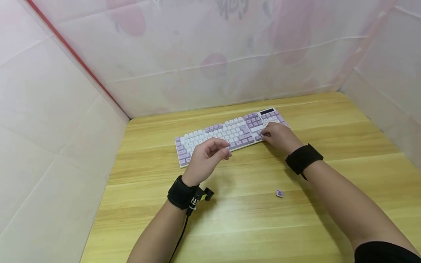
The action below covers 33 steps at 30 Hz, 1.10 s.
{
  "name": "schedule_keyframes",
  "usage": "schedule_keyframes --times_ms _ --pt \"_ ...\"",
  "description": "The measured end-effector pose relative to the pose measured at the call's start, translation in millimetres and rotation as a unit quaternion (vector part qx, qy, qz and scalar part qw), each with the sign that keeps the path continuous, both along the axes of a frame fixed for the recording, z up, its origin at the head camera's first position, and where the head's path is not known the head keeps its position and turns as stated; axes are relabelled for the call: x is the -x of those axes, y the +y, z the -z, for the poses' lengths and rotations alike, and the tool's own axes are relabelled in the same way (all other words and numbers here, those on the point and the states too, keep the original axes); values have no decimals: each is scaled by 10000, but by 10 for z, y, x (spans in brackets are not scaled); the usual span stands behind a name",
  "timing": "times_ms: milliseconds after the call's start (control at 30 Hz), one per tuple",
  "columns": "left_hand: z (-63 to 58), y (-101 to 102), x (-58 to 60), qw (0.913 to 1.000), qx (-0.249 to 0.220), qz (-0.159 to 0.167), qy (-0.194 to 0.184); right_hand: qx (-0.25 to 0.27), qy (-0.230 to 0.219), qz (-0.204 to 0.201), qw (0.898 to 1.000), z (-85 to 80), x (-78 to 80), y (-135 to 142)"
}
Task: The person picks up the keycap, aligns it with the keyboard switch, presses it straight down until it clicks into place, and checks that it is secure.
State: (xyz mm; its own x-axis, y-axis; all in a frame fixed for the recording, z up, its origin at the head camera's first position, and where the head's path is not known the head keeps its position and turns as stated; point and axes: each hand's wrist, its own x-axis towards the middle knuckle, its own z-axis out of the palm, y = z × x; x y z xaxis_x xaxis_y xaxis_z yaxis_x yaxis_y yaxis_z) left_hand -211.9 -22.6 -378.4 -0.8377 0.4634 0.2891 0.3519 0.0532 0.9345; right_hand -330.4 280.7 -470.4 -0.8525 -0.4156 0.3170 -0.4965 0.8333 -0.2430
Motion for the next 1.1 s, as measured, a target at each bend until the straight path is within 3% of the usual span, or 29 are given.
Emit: schedule_keyframes --times_ms 100,400,833,967,1100 --pt "8 0 10 10000 -6 -23 26 -25 -12 25 10000 10 18 -3" --pt "262 25 152 9999 -84 -60 103 -34 19 127 9999 72 27 -18" --pt "303 39 167 9998 -19 -50 202 2 572 -251 9980 97 -11 41" --pt "297 32 168 9997 -10 -48 233 -167 678 -357 9969 103 14 46" --pt "289 25 172 9995 14 -37 311 -428 1118 -658 9906 105 23 45"
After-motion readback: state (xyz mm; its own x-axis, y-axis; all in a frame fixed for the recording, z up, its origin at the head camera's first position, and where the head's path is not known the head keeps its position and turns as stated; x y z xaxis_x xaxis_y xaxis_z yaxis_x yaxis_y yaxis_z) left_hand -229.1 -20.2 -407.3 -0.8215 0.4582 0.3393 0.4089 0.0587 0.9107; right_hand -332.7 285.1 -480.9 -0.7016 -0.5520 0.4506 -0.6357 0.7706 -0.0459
